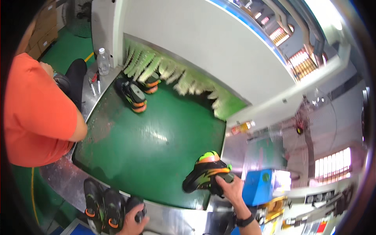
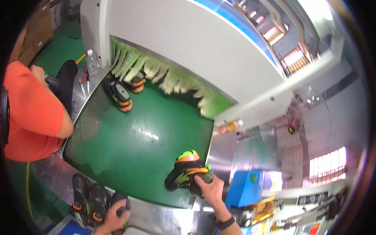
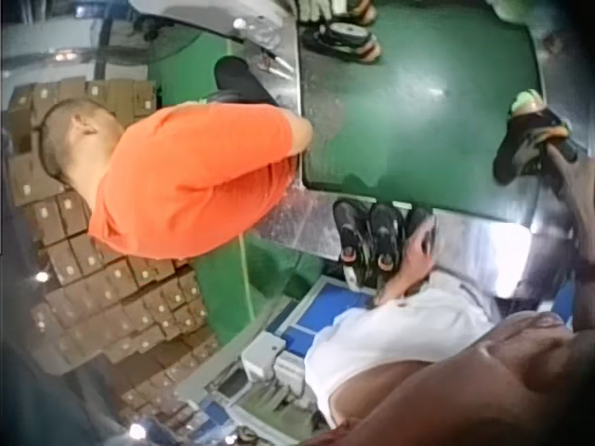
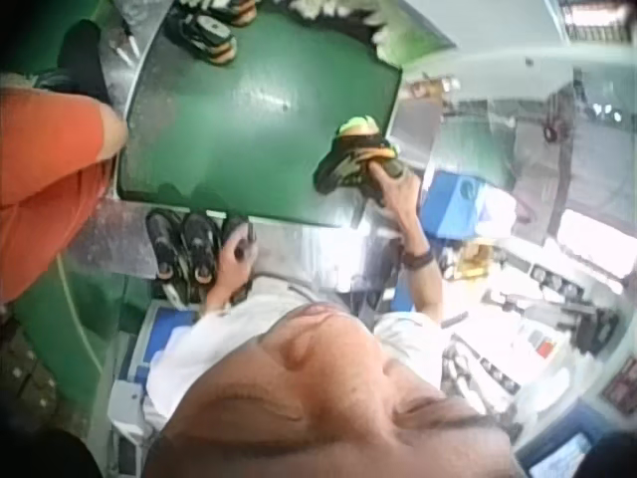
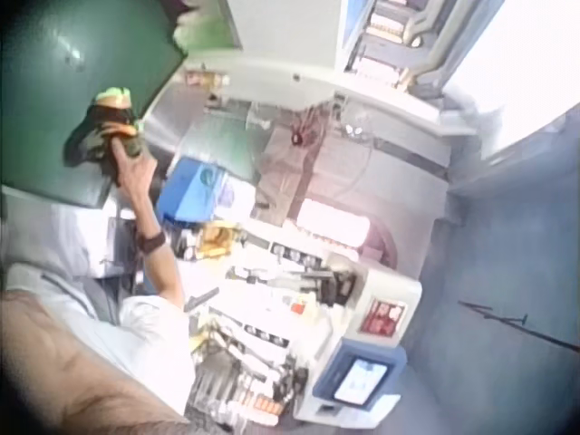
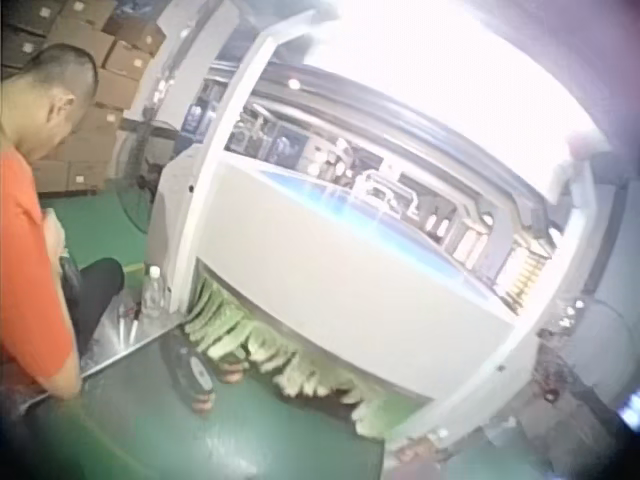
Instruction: Placing shoes into an industrial press machine for sole bonding.
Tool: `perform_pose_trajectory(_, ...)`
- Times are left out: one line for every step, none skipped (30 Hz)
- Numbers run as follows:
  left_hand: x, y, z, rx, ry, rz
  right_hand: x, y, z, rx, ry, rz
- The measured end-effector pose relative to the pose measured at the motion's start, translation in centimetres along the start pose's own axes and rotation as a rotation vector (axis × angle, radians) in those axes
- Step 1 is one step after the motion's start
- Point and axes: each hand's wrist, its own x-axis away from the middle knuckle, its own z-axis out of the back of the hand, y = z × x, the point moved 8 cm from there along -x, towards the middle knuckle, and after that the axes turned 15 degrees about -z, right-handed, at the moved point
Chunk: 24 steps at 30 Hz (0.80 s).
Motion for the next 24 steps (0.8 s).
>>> perform_pose_trajectory(-0.7, 1.8, -0.7, 0.286, 0.073, 0.061, 3.2, 3.0, 1.2, -0.156, -0.061, -0.049)
perform_pose_trajectory(-0.7, 2.5, -2.3, 0.539, 0.037, 0.154, 7.5, 2.4, 2.8, -0.100, -0.084, 0.055)
perform_pose_trajectory(-0.6, 3.0, -3.7, 0.772, 0.015, 0.258, 11.4, 0.5, 4.4, -0.059, -0.112, 0.160)
perform_pose_trajectory(-0.4, 4.4, -5.7, 0.971, -0.122, 0.397, 15.1, -1.4, 5.1, 0.128, -0.192, 0.349)
perform_pose_trajectory(0.3, 5.9, -7.7, 1.158, -0.260, 0.548, 19.1, -2.7, 5.2, 0.245, -0.236, 0.659)
perform_pose_trajectory(0.7, 6.2, -8.7, 1.221, -0.275, 0.579, 22.7, -3.4, 5.2, 0.333, -0.197, 0.929)
perform_pose_trajectory(0.8, 6.6, -9.8, 1.292, -0.309, 0.614, 26.4, -3.2, 4.8, 0.457, -0.133, 1.183)
perform_pose_trajectory(1.3, 9.0, -11.2, 1.373, -0.423, 0.669, 28.5, -2.2, 4.3, 0.457, -0.117, 1.214)
perform_pose_trajectory(1.3, 6.8, -10.2, 0.993, -0.498, 0.453, 30.4, -1.4, 3.7, 0.457, -0.105, 1.261)
perform_pose_trajectory(2.3, 6.7, -10.0, 0.935, -0.421, 0.432, 31.4, -0.3, 4.7, 0.372, -0.020, 1.243)
perform_pose_trajectory(3.1, 6.8, -9.9, 0.889, -0.340, 0.394, 32.8, 1.9, 4.7, 0.357, 0.024, 1.227)
perform_pose_trajectory(4.0, 7.5, -9.5, 0.866, -0.246, 0.273, 32.9, 5.0, 6.5, 0.094, 0.114, 0.959)
perform_pose_trajectory(5.4, 7.2, -9.9, 0.873, -0.218, 0.258, 33.7, 9.1, 8.0, -0.151, 0.185, 0.684)
perform_pose_trajectory(6.6, 10.2, -12.9, 0.821, -0.291, 0.169, 34.9, 13.9, 7.9, -0.429, 0.053, 0.449)
perform_pose_trajectory(8.0, 13.2, -15.6, 0.758, -0.367, 0.087, 36.1, 16.6, 6.5, -0.760, -0.152, 0.181)
perform_pose_trajectory(8.7, 12.5, -16.4, 0.661, -0.449, 0.016, 38.1, 17.2, 4.6, -0.937, -0.269, 0.100)
perform_pose_trajectory(9.7, 12.1, -17.0, 0.563, -0.464, -0.012, 39.4, 17.5, 2.4, -1.119, -0.380, 0.026)
perform_pose_trajectory(10.3, 10.6, -17.3, 0.513, -0.500, -0.005, 39.7, 18.4, 2.3, -0.842, -0.145, 0.014)
perform_pose_trajectory(11.0, 10.0, -18.8, 0.472, -0.523, 0.001, 39.1, 20.0, 3.3, -0.917, -0.130, -0.126)
perform_pose_trajectory(11.4, 10.2, -20.2, 0.506, -0.502, -0.027, 39.4, 21.0, 3.7, -1.019, -0.117, -0.102)
perform_pose_trajectory(12.2, 10.9, -22.6, 0.504, -0.499, -0.036, 39.5, 22.8, 4.3, -1.108, -0.105, -0.079)
perform_pose_trajectory(13.6, 11.8, -24.3, 0.553, -0.509, -0.018, 40.4, 24.1, 4.7, -1.102, -0.109, -0.068)
perform_pose_trajectory(14.5, 12.4, -25.6, 0.604, -0.519, 0.000, 41.2, 25.2, 5.8, -0.994, -0.036, -0.011)
perform_pose_trajectory(15.3, 11.9, -26.7, 0.643, -0.569, 0.031, 42.5, 26.1, 6.8, -0.898, 0.034, 0.030)
